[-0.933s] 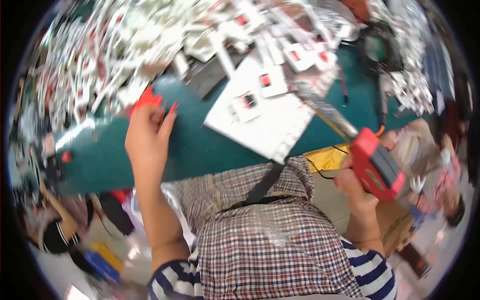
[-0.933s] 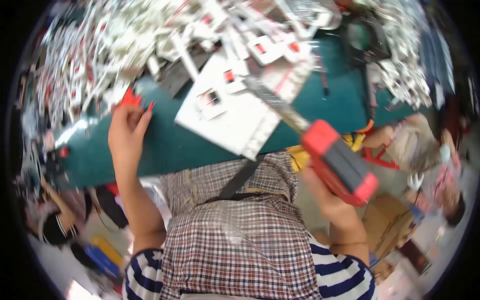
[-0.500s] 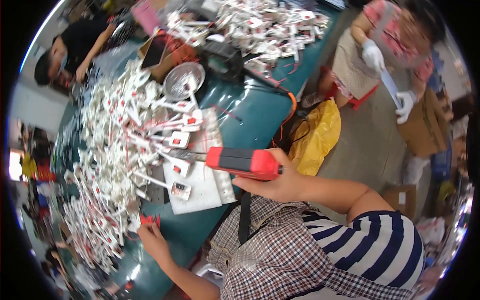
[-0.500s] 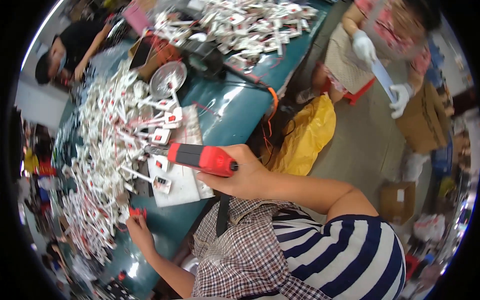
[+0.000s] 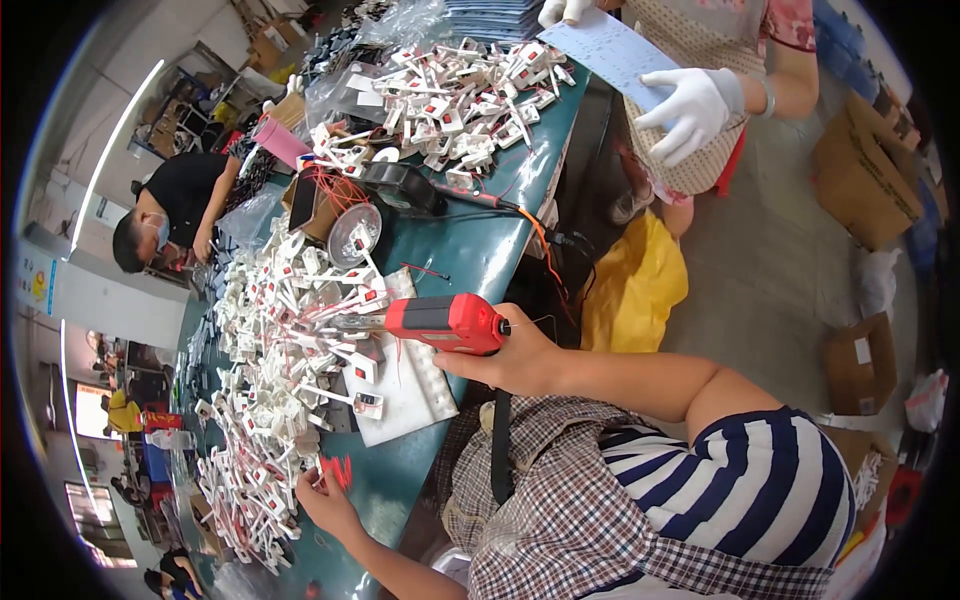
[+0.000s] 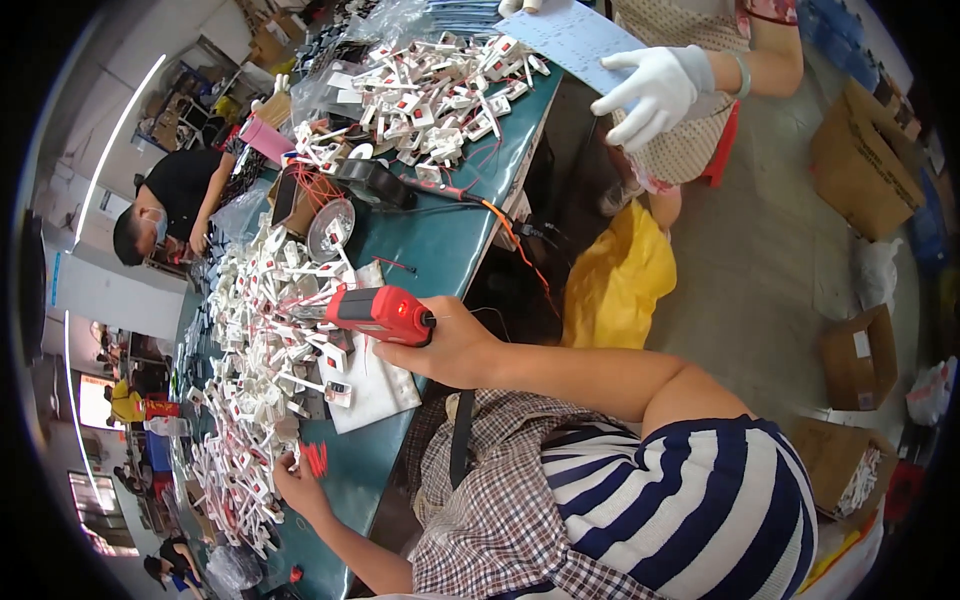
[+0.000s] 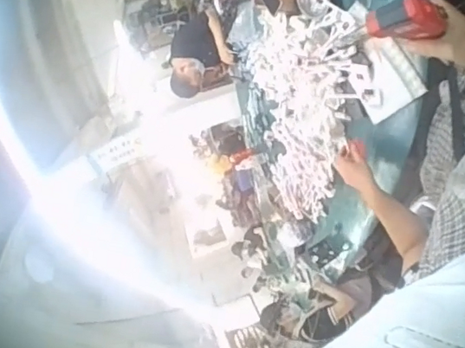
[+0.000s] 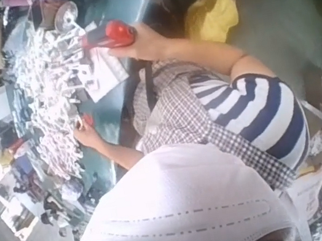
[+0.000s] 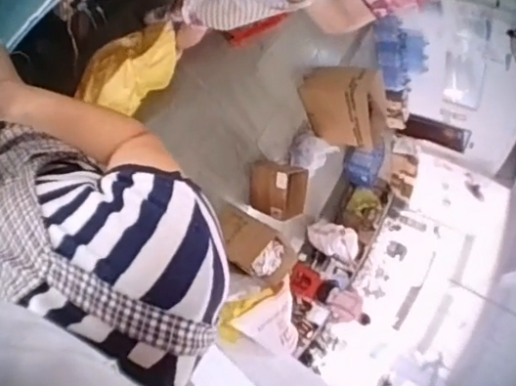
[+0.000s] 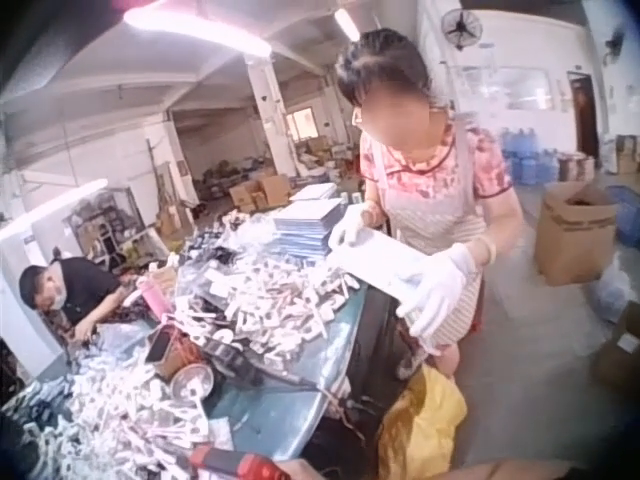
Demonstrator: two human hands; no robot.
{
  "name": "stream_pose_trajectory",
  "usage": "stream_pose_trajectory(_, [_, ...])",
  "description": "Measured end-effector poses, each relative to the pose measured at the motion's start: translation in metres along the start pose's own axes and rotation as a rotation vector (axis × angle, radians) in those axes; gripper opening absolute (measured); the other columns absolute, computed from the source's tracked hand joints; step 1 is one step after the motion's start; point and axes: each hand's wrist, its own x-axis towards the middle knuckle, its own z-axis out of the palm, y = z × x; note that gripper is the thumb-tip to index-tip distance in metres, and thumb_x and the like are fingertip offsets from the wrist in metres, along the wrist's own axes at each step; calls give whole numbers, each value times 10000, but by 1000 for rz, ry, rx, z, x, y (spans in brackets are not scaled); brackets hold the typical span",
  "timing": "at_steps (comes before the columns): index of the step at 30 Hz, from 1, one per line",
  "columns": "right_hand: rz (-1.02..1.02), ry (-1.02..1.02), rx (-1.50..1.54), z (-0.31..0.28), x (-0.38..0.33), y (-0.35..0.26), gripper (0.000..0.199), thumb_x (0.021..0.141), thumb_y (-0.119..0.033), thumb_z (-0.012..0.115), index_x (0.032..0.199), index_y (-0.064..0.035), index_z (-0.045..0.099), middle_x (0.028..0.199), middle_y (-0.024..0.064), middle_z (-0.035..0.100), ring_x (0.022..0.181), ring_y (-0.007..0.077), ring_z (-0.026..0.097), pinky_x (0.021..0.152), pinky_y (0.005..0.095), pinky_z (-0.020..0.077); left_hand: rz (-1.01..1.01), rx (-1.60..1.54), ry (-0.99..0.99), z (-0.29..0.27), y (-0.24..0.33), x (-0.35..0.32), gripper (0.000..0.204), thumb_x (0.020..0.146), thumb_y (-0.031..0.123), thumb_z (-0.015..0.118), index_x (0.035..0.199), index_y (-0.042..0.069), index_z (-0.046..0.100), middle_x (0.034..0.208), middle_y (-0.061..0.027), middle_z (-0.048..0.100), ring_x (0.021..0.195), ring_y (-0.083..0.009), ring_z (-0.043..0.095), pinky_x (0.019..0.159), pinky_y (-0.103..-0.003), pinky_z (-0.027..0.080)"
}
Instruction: The person solders red and white wires to small white plastic electrical switches at a factory workbench using a soldering iron.
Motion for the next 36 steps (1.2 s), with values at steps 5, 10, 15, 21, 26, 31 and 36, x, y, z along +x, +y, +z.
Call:
stream_pose_trajectory(5, [-204,-18,47,22,-3,5,289,884,-195,779,1098,-25,687,840,-18,653,773,41,535,704,266,470,38,-204,6,-17,22,-18,229,912,118,717,1093,-3,644,957,-47,613,736,-134,518,688,-281,448])
stream_pose_trajectory(10, [-273,-61,95,33,-9,-15,221,872,-134,761,1035,-14,674,776,20,645,718,47,508,644,277,463,18,-405,-50,-28,52,-29,206,921,84,703,1101,-2,651,950,-32,635,750,-98,513,685,-263,447])
stream_pose_trajectory(15, [-384,-45,46,42,-14,-12,292,849,-202,829,1058,-61,681,917,-27,664,788,35,598,722,232,482,13,-665,-171,-19,84,-32,182,932,60,686,1101,2,651,967,-27,643,782,-80,563,679,-218,473])
stream_pose_trajectory(21, [-386,-169,3,38,-18,-26,247,827,-131,784,1012,-19,665,847,54,680,737,141,663,672,310,526,-11,-865,-457,3,141,-42,205,902,80,697,1087,13,639,933,-43,665,813,-101,622,653,-234,498])
stream_pose_trajectory(26, [-444,-145,-12,38,-15,-23,314,758,-38,728,1050,3,621,899,146,664,839,297,669,758,359,509,231,-968,-583,41,181,-45,314,895,137,694,1168,-6,633,995,-97,705,902,-190,683,825,-316,546])
stream_pose_trajectory(31, [-437,-244,100,37,-8,-25,456,715,-13,749,1143,-6,590,979,140,667,956,282,655,839,358,487,-316,-1048,-853,55,244,-39,394,1002,193,630,1298,-58,559,1175,-196,691,1064,-261,695,928,-345,551])
stream_pose_trajectory(36, [-333,-315,181,40,-2,-22,509,704,-20,765,1171,3,566,1002,139,654,958,278,654,832,353,491,-306,-1285,-1123,81,272,-24,518,993,180,630,1410,-75,456,1348,-244,591,1226,-298,622,1017,-355,515])
